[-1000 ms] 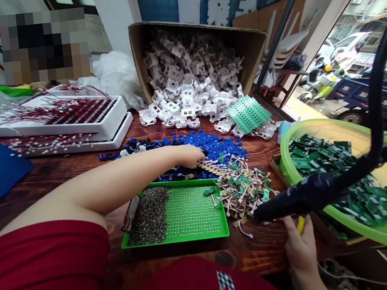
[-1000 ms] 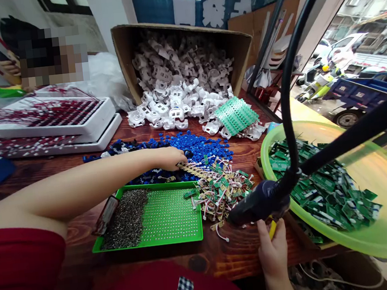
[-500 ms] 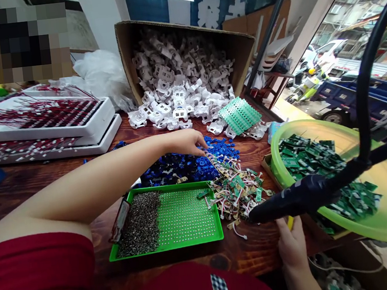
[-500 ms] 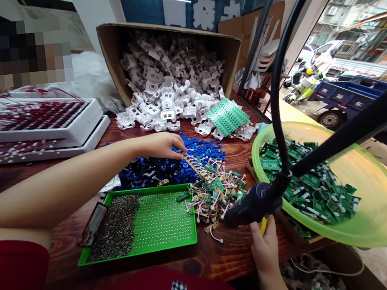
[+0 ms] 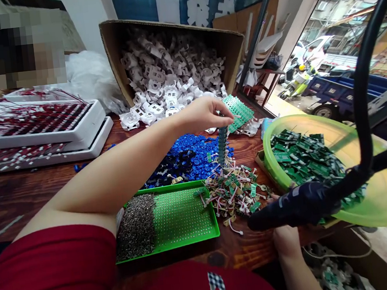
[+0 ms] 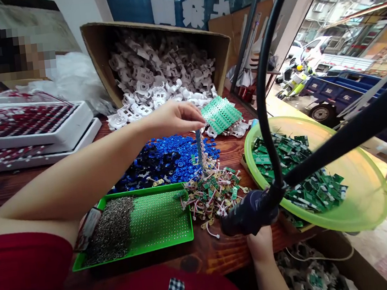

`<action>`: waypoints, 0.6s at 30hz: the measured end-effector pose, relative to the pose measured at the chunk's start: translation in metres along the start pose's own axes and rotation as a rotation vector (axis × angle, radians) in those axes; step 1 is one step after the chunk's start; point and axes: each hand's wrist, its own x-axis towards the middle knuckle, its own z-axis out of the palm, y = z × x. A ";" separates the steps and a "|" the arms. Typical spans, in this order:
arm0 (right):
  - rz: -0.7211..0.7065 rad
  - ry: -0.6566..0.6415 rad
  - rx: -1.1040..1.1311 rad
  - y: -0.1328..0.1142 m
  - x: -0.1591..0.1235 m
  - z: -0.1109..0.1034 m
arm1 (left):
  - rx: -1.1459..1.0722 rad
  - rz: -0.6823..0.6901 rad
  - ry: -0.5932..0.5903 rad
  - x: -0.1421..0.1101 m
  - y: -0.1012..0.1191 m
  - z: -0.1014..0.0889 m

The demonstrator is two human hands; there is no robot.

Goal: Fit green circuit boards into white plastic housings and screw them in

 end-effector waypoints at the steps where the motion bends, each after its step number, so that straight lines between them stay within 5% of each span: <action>1: -0.005 -0.004 0.009 -0.001 0.000 0.000 | 0.057 0.053 -0.010 0.001 0.005 -0.002; 5: -0.013 -0.012 0.030 -0.003 0.001 0.002 | 0.099 0.058 0.212 0.005 0.013 -0.012; 8: -0.002 0.012 0.016 0.001 0.001 0.002 | -0.012 -0.140 0.312 0.005 0.005 -0.012; 11: 0.018 0.027 -0.019 0.003 0.000 0.002 | -0.215 -0.415 0.290 0.002 -0.014 -0.007; 18: 0.016 -0.086 -0.028 -0.025 0.011 0.001 | -0.469 -0.746 0.261 -0.028 -0.051 0.005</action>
